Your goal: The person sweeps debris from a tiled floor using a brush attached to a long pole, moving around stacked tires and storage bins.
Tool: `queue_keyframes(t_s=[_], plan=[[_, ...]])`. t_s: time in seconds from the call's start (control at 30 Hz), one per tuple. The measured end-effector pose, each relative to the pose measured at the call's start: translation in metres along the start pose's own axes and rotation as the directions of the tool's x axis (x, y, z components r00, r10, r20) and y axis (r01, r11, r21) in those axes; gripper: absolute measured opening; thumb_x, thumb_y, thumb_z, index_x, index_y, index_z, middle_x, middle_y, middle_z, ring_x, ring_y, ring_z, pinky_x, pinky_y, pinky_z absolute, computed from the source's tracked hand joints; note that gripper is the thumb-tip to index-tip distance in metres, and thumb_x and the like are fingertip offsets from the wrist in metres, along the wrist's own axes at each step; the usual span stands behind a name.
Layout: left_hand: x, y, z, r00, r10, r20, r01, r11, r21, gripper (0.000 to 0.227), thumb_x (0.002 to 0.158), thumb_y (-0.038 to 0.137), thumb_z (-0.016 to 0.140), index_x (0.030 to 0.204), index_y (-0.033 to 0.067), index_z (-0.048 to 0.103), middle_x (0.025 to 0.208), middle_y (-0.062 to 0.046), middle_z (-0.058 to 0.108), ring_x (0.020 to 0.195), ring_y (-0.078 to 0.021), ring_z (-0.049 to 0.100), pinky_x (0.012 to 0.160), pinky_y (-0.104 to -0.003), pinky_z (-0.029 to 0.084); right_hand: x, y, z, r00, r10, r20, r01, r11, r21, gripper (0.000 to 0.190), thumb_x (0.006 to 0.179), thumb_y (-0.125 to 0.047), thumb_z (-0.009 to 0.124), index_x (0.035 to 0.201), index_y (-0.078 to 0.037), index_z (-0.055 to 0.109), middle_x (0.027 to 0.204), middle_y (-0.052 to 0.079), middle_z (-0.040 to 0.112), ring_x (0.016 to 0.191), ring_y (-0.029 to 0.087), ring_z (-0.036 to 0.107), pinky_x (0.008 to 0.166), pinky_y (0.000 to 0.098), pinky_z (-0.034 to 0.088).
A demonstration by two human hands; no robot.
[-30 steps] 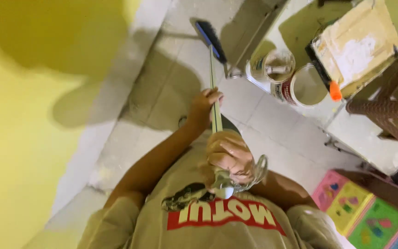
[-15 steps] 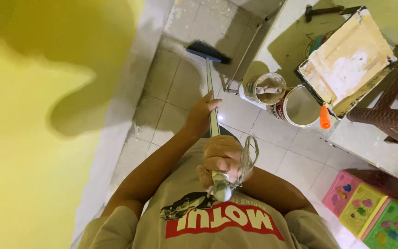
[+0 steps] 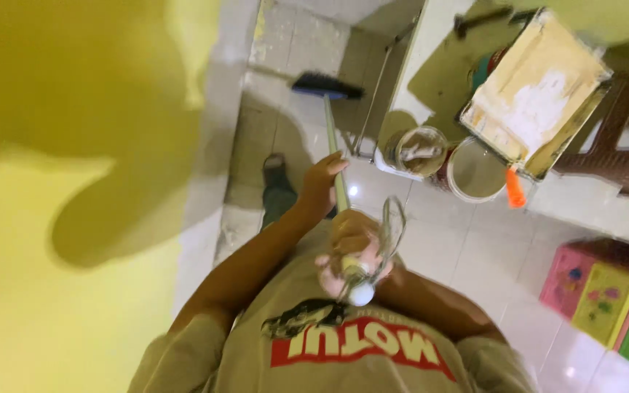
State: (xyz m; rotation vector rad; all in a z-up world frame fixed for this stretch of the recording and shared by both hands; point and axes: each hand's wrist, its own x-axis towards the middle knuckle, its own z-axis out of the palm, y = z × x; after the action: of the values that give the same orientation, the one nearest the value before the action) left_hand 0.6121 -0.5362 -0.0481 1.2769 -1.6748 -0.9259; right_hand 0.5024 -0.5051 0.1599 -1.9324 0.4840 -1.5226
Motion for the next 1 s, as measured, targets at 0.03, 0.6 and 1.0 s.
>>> queue_keyframes(t_s=[0.03, 0.6, 1.0], plan=[[-0.003, -0.007, -0.006, 0.998, 0.064, 0.021, -0.064, 0.998, -0.025, 0.032, 0.084, 0.008, 0.072, 0.115, 0.0013, 0.07, 0.127, -0.027, 0.067, 0.112, -0.0445, 0.067, 0.094, -0.044, 0.056, 0.005, 0.003, 0.004, 1.0, 0.014, -0.02, -0.014, 1.0, -0.021, 0.026, 0.081, -0.018, 0.075, 0.095, -0.006, 0.056, 0.083, 0.006, 0.06, 0.069, 0.021, 0.062, 0.061, 0.036, 0.058], [0.077, -0.033, -0.085, 0.938, 0.172, 0.3, -0.177, 0.984, -0.011, 0.026, 0.082, 0.004, 0.073, 0.107, 0.0048, 0.072, 0.12, -0.026, 0.067, 0.111, -0.0434, 0.068, 0.092, -0.039, 0.057, 0.035, 0.042, 0.072, 0.975, 0.101, -0.196, -0.138, 0.972, -0.187, 0.024, 0.082, -0.016, 0.073, 0.093, -0.005, 0.055, 0.081, 0.007, 0.058, 0.071, 0.023, 0.062, 0.062, 0.0369, 0.057], [0.12, -0.078, -0.04, 0.878, 0.12, 0.463, -0.168, 0.984, 0.065, 0.023, 0.081, 0.002, 0.074, 0.104, 0.0055, 0.074, 0.135, -0.031, 0.06, 0.132, -0.0474, 0.055, 0.104, -0.043, 0.051, 0.034, 0.078, 0.043, 0.965, 0.092, -0.246, -0.141, 0.972, -0.191, 0.021, 0.082, -0.012, 0.071, 0.093, -0.004, 0.055, 0.082, 0.008, 0.06, 0.073, 0.026, 0.064, 0.065, 0.0387, 0.058]])
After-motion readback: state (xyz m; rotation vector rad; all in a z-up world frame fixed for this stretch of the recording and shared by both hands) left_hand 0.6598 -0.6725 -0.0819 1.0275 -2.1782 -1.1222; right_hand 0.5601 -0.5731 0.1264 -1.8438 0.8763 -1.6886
